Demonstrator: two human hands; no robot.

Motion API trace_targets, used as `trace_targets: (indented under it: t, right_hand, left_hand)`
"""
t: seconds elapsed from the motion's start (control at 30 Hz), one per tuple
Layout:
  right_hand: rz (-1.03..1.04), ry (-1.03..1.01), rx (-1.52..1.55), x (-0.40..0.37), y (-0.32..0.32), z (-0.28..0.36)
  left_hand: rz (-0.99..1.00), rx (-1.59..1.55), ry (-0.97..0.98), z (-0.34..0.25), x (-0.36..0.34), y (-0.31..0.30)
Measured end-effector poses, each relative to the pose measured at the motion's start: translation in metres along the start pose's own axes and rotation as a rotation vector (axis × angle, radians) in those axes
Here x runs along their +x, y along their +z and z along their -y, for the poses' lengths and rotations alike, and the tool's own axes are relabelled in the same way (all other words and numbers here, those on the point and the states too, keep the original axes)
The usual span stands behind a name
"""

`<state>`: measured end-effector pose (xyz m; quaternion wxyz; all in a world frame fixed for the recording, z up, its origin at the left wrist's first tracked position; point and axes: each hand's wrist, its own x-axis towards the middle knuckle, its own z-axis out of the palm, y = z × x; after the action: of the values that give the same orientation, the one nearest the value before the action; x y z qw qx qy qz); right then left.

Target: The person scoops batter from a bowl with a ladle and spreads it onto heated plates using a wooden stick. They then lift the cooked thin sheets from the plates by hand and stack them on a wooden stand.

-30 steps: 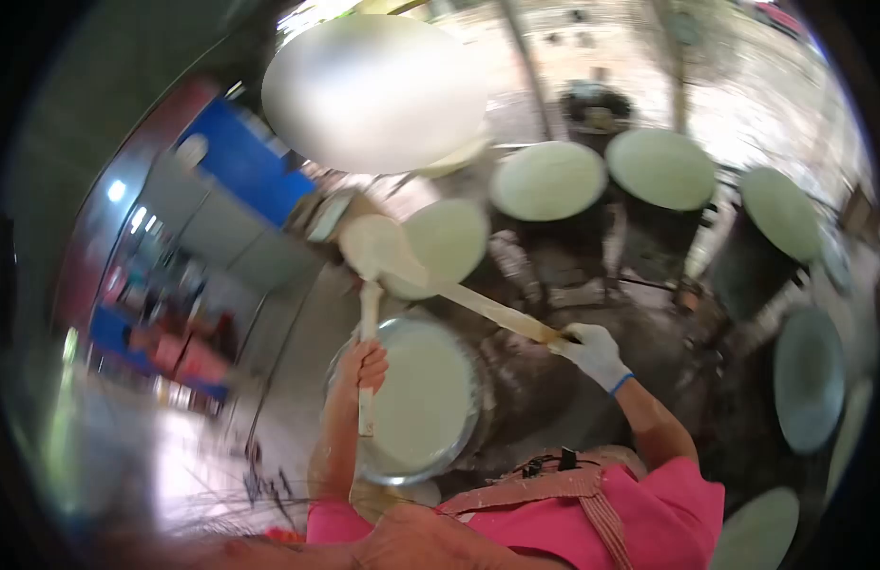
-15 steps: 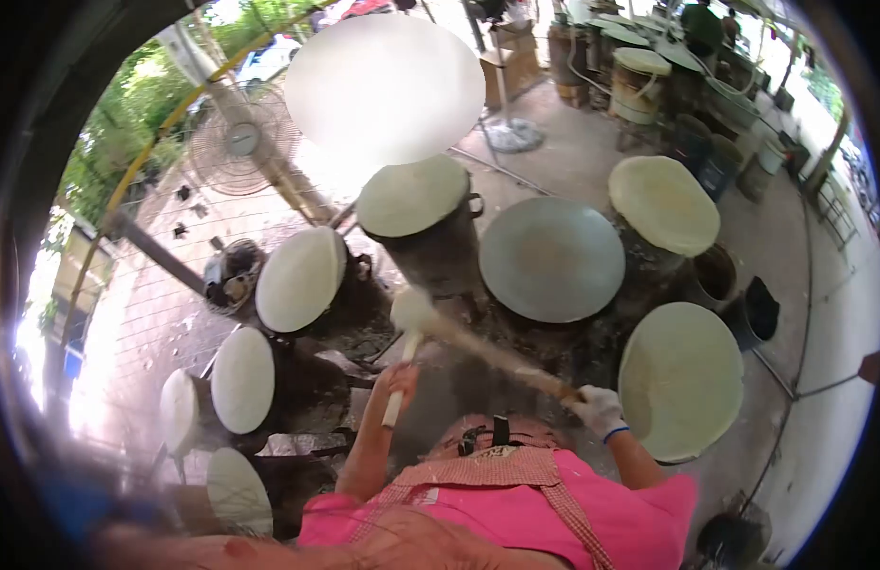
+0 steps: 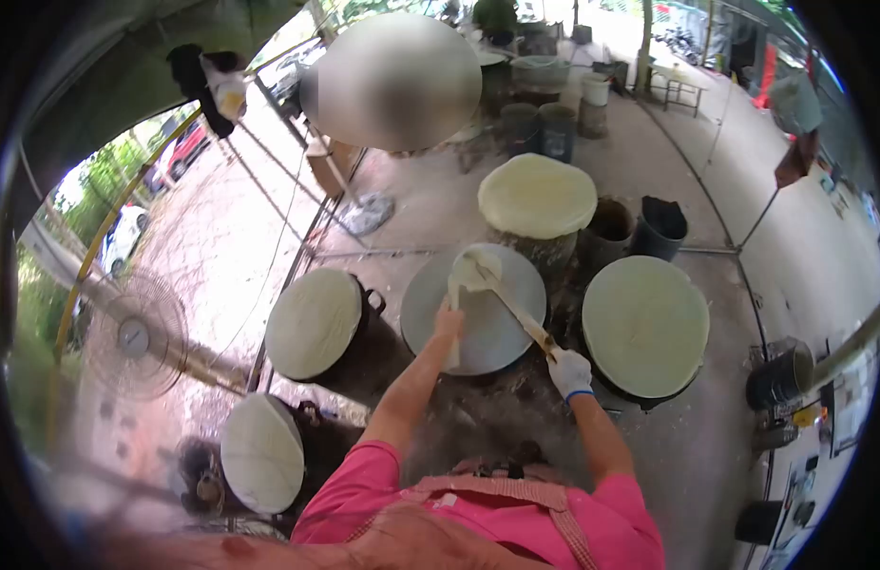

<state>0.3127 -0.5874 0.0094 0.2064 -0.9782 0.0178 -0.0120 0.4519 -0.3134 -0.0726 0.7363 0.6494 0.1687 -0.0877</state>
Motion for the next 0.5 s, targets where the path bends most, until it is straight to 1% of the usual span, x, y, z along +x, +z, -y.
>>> trace_targets:
  t: [0.03,0.07,0.1,0.13,0.17,0.23,0.27,0.3,0.33,0.37,0.4,0.43,0.47,0.5]
  right_hand:
    - [0.009,0.047,0.079,-0.001,-0.007,-0.001]
    - [0.024,0.084,0.157,0.000,-0.010,-0.005]
    - [0.041,0.096,0.383,0.004,-0.001,-0.026]
    - [-0.027,0.099,0.748,0.010,0.028,-0.033]
    - [-0.090,0.100,1.115,0.020,0.054,-0.038]
    - [-0.174,0.140,1.125,0.043,0.079,-0.005]
    - [-0.121,0.060,0.628,0.043,0.059,0.018]
    - [-0.108,0.059,0.632,0.046,0.044,0.019]
    - [-0.063,0.057,0.344,0.049,0.037,0.019]
    - [-0.030,0.049,0.062,0.056,0.031,0.018]
    - [-0.005,0.085,0.032,0.062,0.024,0.012]
    - [-0.051,0.100,0.152,0.072,0.042,-0.009]
    - [-0.075,0.137,0.468,0.083,0.054,-0.002]
    - [-0.089,0.186,0.777,0.082,0.069,0.006]
  left_hand:
    - [-0.152,0.398,0.392,0.011,0.005,-0.014]
    - [-0.219,0.638,0.467,-0.002,0.001,-0.020]
    - [-0.309,0.876,0.533,-0.016,-0.005,-0.026]
    - [-0.293,0.954,0.269,-0.037,-0.026,-0.024]
    - [-0.299,0.940,0.268,-0.037,-0.025,-0.025]
    - [-0.335,0.959,0.437,-0.034,-0.023,-0.024]
    - [-0.341,0.955,0.423,-0.038,-0.023,-0.018]
    - [-0.353,0.804,0.523,-0.052,-0.022,-0.010]
    - [-0.363,0.668,0.626,-0.068,-0.026,-0.014]
    - [-0.368,0.692,0.636,-0.090,-0.037,-0.020]
    - [-0.381,0.640,0.572,-0.116,-0.053,-0.023]
    - [-0.386,0.588,0.500,-0.132,-0.065,-0.026]
    - [-0.379,0.600,0.512,-0.140,-0.069,-0.034]
    - [-0.298,0.499,0.579,-0.134,-0.081,-0.048]
